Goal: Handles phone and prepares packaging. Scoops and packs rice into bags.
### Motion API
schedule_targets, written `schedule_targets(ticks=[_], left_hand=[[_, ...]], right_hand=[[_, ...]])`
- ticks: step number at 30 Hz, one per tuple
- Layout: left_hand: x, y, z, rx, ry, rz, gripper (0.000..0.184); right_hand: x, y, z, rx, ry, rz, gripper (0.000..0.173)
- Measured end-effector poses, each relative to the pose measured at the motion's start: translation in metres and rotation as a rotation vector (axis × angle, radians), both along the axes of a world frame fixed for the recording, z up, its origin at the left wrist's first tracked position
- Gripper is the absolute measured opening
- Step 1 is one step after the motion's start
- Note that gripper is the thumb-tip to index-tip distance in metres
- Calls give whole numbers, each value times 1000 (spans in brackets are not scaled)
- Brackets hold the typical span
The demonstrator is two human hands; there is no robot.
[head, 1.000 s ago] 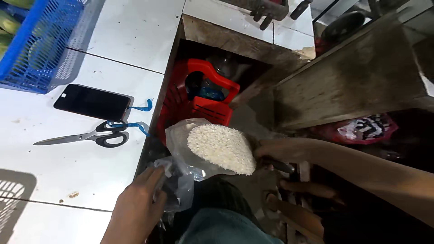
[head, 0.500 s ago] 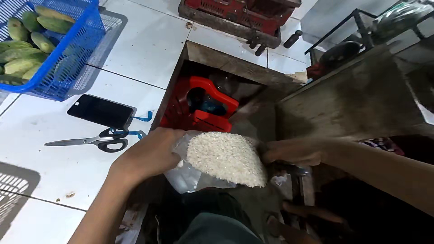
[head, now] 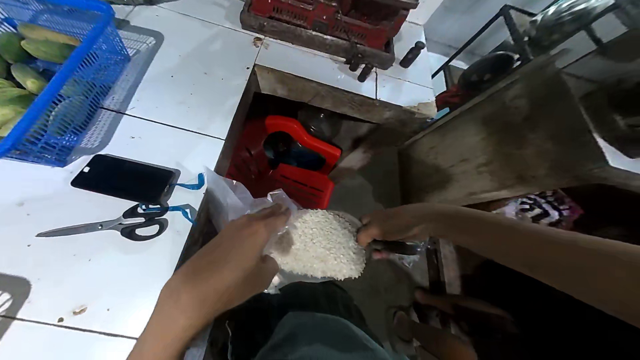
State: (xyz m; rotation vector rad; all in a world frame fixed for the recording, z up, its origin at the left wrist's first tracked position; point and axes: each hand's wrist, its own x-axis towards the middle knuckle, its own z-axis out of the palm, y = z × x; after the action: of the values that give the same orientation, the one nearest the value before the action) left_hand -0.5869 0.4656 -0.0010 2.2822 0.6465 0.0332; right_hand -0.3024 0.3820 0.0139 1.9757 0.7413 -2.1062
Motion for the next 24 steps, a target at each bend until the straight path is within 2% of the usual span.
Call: schedule_targets(ticks=[4,8,11,15,20,24], left_hand=[[-3,-26,-18,-16,-95,38,72],[-4,-44,-33,-157,-176,93,75],[0,-56,-42,-23,-233,176,75],[7,-67,-46,192,-273,343,53],[11,-70,-50,277,-239,428,22],[17,-74,-48,430,-208,445,24]], right_hand=[[-6,-4,-15,-37,-15,11,20],[-13,-9,-28,-60,-24,23,17],[-16,-10,-41,-86,-11,-6,12],[-22,-12,-43,-65,-21,-29,8],[-28,-12,-43,-60,-15,-42,11],[-28,-15,-47,-46,3,-24,10]])
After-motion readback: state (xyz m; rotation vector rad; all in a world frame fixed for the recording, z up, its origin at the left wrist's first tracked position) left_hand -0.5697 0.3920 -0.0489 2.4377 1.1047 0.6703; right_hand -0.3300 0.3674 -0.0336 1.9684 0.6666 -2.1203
